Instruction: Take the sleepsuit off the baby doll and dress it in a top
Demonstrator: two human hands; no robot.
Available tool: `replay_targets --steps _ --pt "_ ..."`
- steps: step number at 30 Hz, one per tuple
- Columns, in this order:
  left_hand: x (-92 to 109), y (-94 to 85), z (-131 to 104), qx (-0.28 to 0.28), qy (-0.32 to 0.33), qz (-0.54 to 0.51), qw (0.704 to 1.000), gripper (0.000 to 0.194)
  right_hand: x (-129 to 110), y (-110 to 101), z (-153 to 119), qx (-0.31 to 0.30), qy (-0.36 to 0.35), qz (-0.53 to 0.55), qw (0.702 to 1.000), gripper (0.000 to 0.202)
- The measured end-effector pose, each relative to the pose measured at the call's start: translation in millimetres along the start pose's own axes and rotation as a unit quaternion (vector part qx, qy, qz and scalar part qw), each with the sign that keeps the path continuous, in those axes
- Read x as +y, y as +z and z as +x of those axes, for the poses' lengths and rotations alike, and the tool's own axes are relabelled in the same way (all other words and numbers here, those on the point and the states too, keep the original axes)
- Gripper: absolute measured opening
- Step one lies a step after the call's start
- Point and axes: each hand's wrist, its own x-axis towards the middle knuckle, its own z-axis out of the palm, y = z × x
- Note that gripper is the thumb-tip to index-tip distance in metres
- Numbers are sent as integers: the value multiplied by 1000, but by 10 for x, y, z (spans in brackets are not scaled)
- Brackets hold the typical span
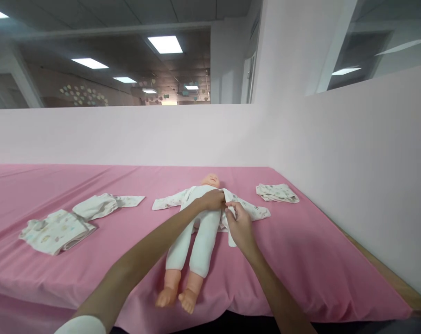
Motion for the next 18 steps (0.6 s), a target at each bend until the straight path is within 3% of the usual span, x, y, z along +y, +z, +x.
replay_targets --steps 2,5,8,13,18 --pt "-183 -60 -308 36 -32 -33 998 28 8 46 -7 -3 13 -14 1000 27" --pt "-494 -74 -785 109 -141 -71 981 38 -22 167 -17 -26 16 -31 999 28" --pt "-726 15 -1073 125 -224 -112 960 41 -130 331 -9 -53 -2 -45 998 27" --pt "-852 190 -1048 131 -262 -148 945 31 -275 515 33 -68 -34 -65 995 28" --pt "-831 253 -969 127 -286 -101 944 27 -220 541 11 -69 -41 -82 993 23"
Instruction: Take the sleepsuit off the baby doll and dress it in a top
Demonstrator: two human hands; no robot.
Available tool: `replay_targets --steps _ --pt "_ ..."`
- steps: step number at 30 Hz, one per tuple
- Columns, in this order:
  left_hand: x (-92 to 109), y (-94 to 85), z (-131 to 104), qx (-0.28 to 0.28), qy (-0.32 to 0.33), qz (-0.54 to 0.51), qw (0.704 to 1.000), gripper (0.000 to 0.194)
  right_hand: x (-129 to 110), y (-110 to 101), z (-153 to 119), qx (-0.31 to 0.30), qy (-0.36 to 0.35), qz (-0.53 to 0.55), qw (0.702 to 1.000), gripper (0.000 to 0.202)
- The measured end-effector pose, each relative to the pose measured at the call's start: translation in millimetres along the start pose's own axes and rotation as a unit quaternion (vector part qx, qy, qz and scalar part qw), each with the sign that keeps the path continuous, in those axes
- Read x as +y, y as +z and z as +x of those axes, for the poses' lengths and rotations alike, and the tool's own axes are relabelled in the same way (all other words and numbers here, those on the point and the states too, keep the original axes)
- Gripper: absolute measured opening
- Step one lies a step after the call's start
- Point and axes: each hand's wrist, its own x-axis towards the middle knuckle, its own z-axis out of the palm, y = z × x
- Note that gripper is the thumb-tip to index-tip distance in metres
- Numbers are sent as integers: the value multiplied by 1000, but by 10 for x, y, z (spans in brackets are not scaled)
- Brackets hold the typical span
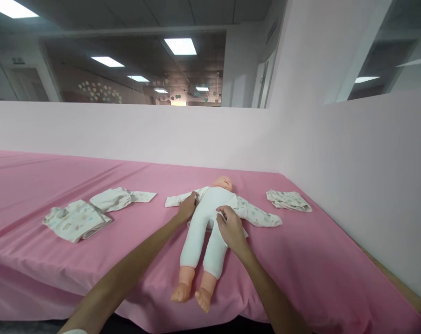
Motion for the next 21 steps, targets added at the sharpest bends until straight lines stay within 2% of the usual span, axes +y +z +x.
replay_targets --steps 4,8,13,17,21 --pt "30 -9 -79 8 -3 57 998 21 35 20 -31 11 8 -5 1000 22" --pt "15 -126 -111 36 -11 88 995 24 47 20 -11 29 20 -6 999 20" --pt "-69 -249 -111 56 -21 102 993 26 59 -29 14 19 25 3 999 13" --pt "-80 -181 -141 39 7 87 995 10 -21 -64 -64 -10 16 0 1000 15" --pt "-30 -103 -140 48 12 53 997 11 -157 -89 -172 -63 -4 16 998 18"
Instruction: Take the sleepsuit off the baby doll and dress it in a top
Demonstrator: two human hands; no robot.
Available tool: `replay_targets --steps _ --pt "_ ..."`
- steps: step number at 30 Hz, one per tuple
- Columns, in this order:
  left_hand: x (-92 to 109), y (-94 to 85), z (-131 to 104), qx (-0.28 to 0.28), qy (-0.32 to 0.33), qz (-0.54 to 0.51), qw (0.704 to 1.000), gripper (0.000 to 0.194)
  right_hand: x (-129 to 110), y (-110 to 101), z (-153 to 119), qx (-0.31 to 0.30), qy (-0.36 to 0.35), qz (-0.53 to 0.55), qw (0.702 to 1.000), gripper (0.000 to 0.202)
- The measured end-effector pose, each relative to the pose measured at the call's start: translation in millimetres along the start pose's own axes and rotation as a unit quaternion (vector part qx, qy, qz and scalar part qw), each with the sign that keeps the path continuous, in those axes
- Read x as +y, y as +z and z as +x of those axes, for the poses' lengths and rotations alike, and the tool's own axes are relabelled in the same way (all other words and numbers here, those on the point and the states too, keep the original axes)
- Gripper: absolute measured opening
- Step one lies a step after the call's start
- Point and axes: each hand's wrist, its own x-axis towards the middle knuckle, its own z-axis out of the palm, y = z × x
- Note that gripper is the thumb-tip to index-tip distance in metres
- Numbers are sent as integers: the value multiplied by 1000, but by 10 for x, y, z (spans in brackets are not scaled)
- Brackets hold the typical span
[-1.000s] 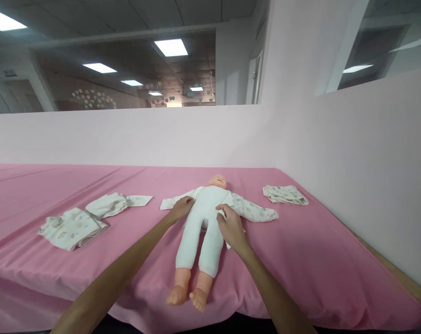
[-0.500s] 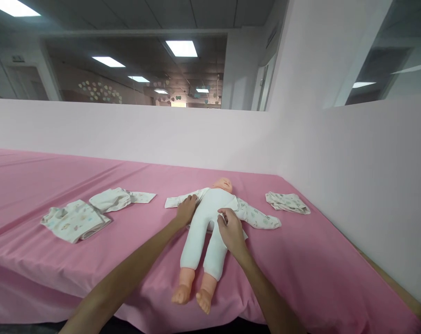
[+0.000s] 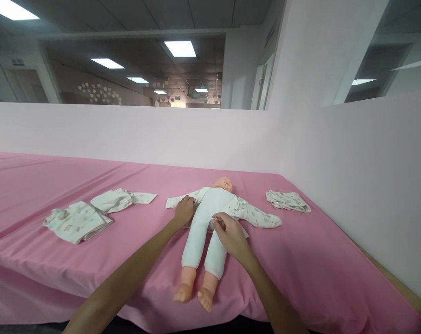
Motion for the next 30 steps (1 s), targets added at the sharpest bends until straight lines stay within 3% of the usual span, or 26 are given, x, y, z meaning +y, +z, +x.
replay_targets --steps 4,9,13,18,23,26,30 --pt "51 -94 53 19 -15 -60 998 22 14 -77 62 29 37 -3 999 25" --pt "162 -412 128 26 -29 -159 987 26 319 -342 418 102 166 -54 979 26" --pt "413 -535 103 -36 6 -217 975 24 548 -457 704 46 241 -59 968 28" --pt "697 -520 -7 -136 71 -219 964 14 685 -381 913 -13 303 -29 952 31" --pt "694 -617 -23 -212 128 -186 951 14 789 -385 971 -24 329 -5 944 28" --pt "662 -637 90 -261 99 -208 938 21 820 -432 1080 -16 312 7 950 24" --pt "662 -484 395 -175 0 -160 971 51 784 -408 1396 49 255 -4 966 24"
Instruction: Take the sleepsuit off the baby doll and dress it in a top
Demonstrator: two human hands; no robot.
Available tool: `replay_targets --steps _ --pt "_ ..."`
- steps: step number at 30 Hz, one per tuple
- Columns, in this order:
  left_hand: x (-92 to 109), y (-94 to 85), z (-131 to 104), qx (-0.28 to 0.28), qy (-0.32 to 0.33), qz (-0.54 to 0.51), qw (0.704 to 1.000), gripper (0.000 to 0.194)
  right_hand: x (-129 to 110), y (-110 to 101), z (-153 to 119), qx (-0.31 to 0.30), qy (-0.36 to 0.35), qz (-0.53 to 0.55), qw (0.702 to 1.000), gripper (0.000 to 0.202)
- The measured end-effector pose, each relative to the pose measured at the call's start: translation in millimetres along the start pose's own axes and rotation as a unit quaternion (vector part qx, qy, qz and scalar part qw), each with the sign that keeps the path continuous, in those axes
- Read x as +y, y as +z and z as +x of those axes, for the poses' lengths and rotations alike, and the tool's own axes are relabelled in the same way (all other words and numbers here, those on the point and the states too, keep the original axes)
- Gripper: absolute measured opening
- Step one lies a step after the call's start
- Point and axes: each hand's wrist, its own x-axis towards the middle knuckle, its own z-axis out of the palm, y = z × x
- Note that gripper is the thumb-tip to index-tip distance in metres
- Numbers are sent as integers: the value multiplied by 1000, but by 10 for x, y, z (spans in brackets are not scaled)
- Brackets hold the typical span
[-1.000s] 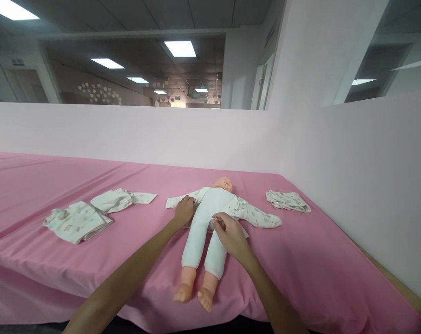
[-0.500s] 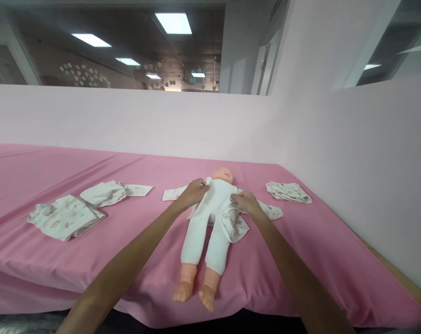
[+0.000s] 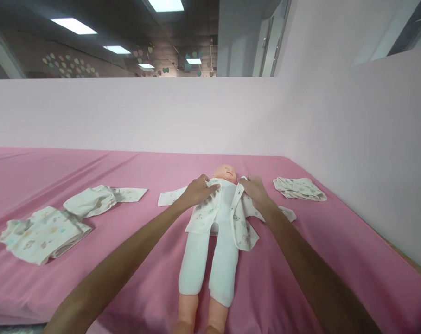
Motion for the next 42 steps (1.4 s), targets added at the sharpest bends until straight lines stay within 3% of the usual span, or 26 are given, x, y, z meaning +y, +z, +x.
replay_targets --steps 5,9,20,24,28,31,36,42 --pt "-5 144 401 44 11 124 991 48 -180 247 90 34 -89 -27 995 18" --pt "16 213 498 46 45 182 981 34 -114 389 -56 36 -136 -52 989 13" --pt "-164 279 673 73 149 205 964 29 -93 422 -111 103 -139 -34 984 24" --pt "-226 353 661 97 145 183 967 32 -173 420 -105 104 -118 -23 987 26" --pt "-256 379 605 110 167 180 963 30 -236 443 -93 68 -123 -18 990 25" --pt "-244 388 581 101 177 215 955 31 -232 451 -98 49 -131 -16 990 24" --pt "-177 420 566 82 183 277 940 28 -174 461 -168 71 -152 -31 985 26" --pt "-179 444 542 80 155 167 970 21 -142 514 -319 81 -227 -68 968 32"
